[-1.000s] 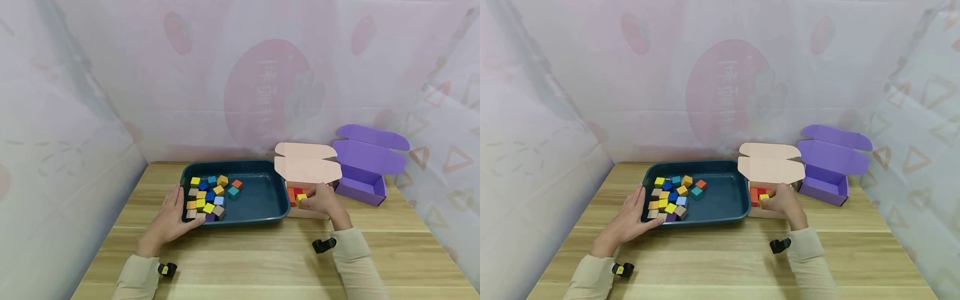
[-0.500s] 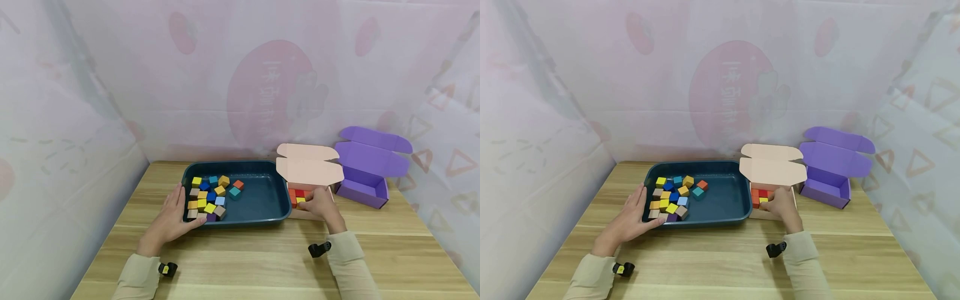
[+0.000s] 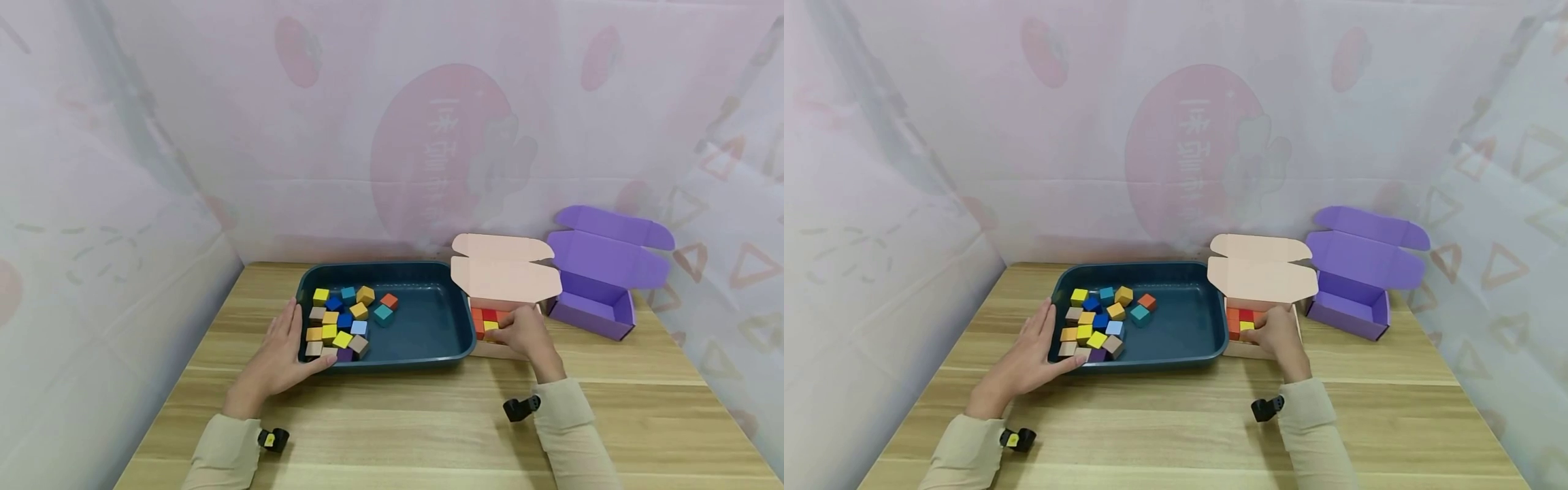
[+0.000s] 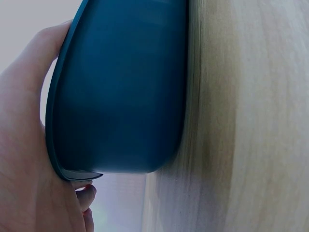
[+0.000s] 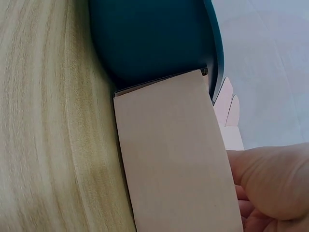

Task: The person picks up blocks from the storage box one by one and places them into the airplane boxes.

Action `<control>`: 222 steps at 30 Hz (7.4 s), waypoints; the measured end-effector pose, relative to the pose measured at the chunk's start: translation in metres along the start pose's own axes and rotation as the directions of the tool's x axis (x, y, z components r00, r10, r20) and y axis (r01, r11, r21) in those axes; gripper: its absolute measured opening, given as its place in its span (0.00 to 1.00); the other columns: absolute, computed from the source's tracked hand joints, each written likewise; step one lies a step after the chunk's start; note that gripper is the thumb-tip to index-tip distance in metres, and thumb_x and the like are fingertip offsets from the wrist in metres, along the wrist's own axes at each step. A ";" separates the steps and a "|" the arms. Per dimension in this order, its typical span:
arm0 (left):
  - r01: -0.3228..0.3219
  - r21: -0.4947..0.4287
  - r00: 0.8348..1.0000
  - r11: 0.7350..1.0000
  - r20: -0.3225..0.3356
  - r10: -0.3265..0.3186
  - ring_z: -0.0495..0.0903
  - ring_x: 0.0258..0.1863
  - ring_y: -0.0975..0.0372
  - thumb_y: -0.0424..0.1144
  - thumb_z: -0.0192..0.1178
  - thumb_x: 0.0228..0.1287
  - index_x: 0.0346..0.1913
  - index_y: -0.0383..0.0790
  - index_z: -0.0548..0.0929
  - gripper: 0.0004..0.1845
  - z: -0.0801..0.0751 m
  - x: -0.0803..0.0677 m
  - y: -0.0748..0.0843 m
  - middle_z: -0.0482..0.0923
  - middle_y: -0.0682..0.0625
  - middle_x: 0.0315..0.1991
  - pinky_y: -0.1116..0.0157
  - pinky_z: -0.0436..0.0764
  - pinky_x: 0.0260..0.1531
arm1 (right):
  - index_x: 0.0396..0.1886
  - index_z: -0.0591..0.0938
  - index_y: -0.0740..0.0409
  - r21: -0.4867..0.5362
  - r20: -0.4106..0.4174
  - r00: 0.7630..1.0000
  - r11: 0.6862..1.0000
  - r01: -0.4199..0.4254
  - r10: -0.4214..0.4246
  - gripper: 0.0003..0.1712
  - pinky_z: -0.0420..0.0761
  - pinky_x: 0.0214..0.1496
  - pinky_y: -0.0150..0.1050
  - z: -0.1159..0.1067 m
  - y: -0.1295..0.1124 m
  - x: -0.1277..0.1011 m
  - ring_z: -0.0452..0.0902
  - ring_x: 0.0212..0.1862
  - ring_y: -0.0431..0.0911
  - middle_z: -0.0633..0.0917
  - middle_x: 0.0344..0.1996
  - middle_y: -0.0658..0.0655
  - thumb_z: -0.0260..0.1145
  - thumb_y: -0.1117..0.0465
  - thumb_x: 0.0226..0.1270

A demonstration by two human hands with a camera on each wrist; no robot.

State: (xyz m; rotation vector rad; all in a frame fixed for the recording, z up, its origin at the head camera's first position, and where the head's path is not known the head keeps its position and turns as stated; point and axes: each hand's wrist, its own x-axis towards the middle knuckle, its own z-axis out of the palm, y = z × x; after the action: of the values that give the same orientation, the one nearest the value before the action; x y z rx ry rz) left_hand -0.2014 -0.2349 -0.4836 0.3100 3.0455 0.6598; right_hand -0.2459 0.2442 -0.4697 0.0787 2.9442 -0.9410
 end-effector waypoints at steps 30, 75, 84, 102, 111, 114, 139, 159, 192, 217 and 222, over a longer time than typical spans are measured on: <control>0.004 -0.002 1.000 1.000 0.005 -0.004 0.40 0.86 0.38 0.79 0.60 0.60 0.85 0.30 0.40 0.71 -0.001 0.001 0.001 0.31 0.37 0.88 0.35 0.46 0.83 | 0.57 0.86 0.72 0.093 0.024 0.955 0.952 0.291 -0.294 0.22 0.90 0.56 0.50 -0.010 -0.097 -0.017 0.90 0.51 0.57 0.90 0.51 0.70 0.75 0.60 0.69; 0.005 0.000 1.000 1.000 0.002 -0.005 0.39 0.87 0.39 0.80 0.59 0.59 0.85 0.31 0.41 0.71 -0.002 -0.001 0.003 0.30 0.38 0.88 0.37 0.46 0.84 | 0.50 0.89 0.65 0.053 0.030 0.974 0.974 0.221 -0.223 0.20 0.89 0.54 0.50 0.115 -0.162 0.020 0.82 0.39 0.48 0.90 0.42 0.59 0.80 0.57 0.65; 0.007 -0.002 1.000 1.000 0.003 -0.007 0.39 0.87 0.40 0.80 0.59 0.60 0.85 0.31 0.41 0.71 -0.001 0.000 0.005 0.31 0.38 0.88 0.38 0.45 0.84 | 0.45 0.90 0.63 0.049 0.003 0.977 0.976 0.214 -0.215 0.15 0.91 0.49 0.48 0.120 -0.163 0.025 0.81 0.32 0.45 0.89 0.35 0.58 0.80 0.58 0.65; 0.005 0.000 1.000 1.000 -0.007 -0.005 0.40 0.86 0.38 0.79 0.59 0.60 0.85 0.31 0.40 0.71 -0.004 0.000 0.002 0.31 0.38 0.88 0.36 0.46 0.83 | 0.48 0.90 0.62 0.081 0.015 0.963 0.961 0.265 -0.267 0.15 0.91 0.48 0.44 0.085 -0.165 0.008 0.84 0.38 0.45 0.90 0.40 0.58 0.78 0.59 0.66; -0.002 -0.002 1.000 1.000 -0.010 0.002 0.40 0.87 0.39 0.79 0.59 0.60 0.85 0.30 0.40 0.71 -0.001 -0.001 0.000 0.31 0.37 0.88 0.36 0.46 0.83 | 0.50 0.90 0.62 0.080 0.024 0.965 0.962 0.260 -0.262 0.17 0.91 0.48 0.41 0.066 -0.157 0.000 0.83 0.39 0.47 0.89 0.43 0.59 0.79 0.59 0.66; -0.002 0.001 1.000 1.000 -0.008 0.002 0.40 0.87 0.39 0.79 0.59 0.60 0.85 0.31 0.40 0.71 0.000 -0.001 0.001 0.31 0.37 0.88 0.36 0.46 0.83 | 0.49 0.90 0.62 0.081 0.030 0.967 0.965 0.250 -0.253 0.16 0.91 0.45 0.41 0.060 -0.154 -0.003 0.83 0.37 0.46 0.90 0.42 0.58 0.79 0.59 0.65; 0.001 -0.005 1.000 1.000 -0.006 -0.001 0.40 0.87 0.39 0.79 0.59 0.60 0.85 0.30 0.41 0.71 0.001 -0.001 0.000 0.31 0.37 0.88 0.36 0.45 0.84 | 0.45 0.90 0.64 0.132 0.017 0.939 0.932 0.338 -0.343 0.13 0.92 0.48 0.44 0.001 -0.104 -0.023 0.90 0.40 0.47 0.93 0.41 0.60 0.78 0.61 0.65; 0.003 0.003 1.000 1.000 -0.010 -0.003 0.40 0.87 0.39 0.80 0.59 0.60 0.85 0.30 0.41 0.71 0.000 -0.001 0.000 0.31 0.37 0.88 0.36 0.45 0.84 | 0.49 0.91 0.57 0.109 0.083 0.905 0.907 0.408 -0.417 0.14 0.88 0.44 0.34 -0.052 -0.019 -0.027 0.91 0.44 0.46 0.93 0.43 0.55 0.78 0.56 0.66; -0.002 0.005 1.000 1.000 -0.013 0.002 0.41 0.86 0.37 0.78 0.60 0.61 0.85 0.30 0.41 0.70 0.002 -0.002 0.001 0.32 0.36 0.88 0.35 0.46 0.83 | 0.55 0.88 0.68 0.240 0.311 0.855 0.905 0.352 -0.415 0.20 0.87 0.44 0.32 -0.046 0.014 -0.002 0.88 0.46 0.48 0.92 0.48 0.65 0.77 0.62 0.67; -0.009 -0.012 1.000 1.000 -0.020 0.008 0.40 0.87 0.39 0.79 0.59 0.60 0.85 0.30 0.41 0.71 0.004 -0.002 -0.001 0.32 0.37 0.88 0.36 0.45 0.83 | 0.40 0.91 0.64 0.053 0.332 0.910 0.968 0.244 -0.248 0.10 0.90 0.44 0.41 -0.034 -0.007 0.006 0.87 0.39 0.44 0.93 0.35 0.56 0.80 0.71 0.58; -0.011 -0.015 1.000 1.000 -0.019 0.011 0.40 0.87 0.39 0.79 0.60 0.60 0.85 0.30 0.42 0.70 0.003 -0.002 -0.001 0.32 0.37 0.88 0.36 0.45 0.84 | 0.37 0.91 0.64 -0.004 0.332 0.926 0.981 0.195 -0.183 0.09 0.89 0.43 0.40 -0.032 -0.014 0.007 0.85 0.37 0.45 0.91 0.32 0.54 0.79 0.73 0.56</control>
State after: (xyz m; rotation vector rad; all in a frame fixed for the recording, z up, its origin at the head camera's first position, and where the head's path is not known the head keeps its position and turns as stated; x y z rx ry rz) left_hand -0.1991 -0.2345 -0.4871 0.3222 3.0576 0.6899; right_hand -0.2548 0.2512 -0.4357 -0.3380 2.6869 -0.8244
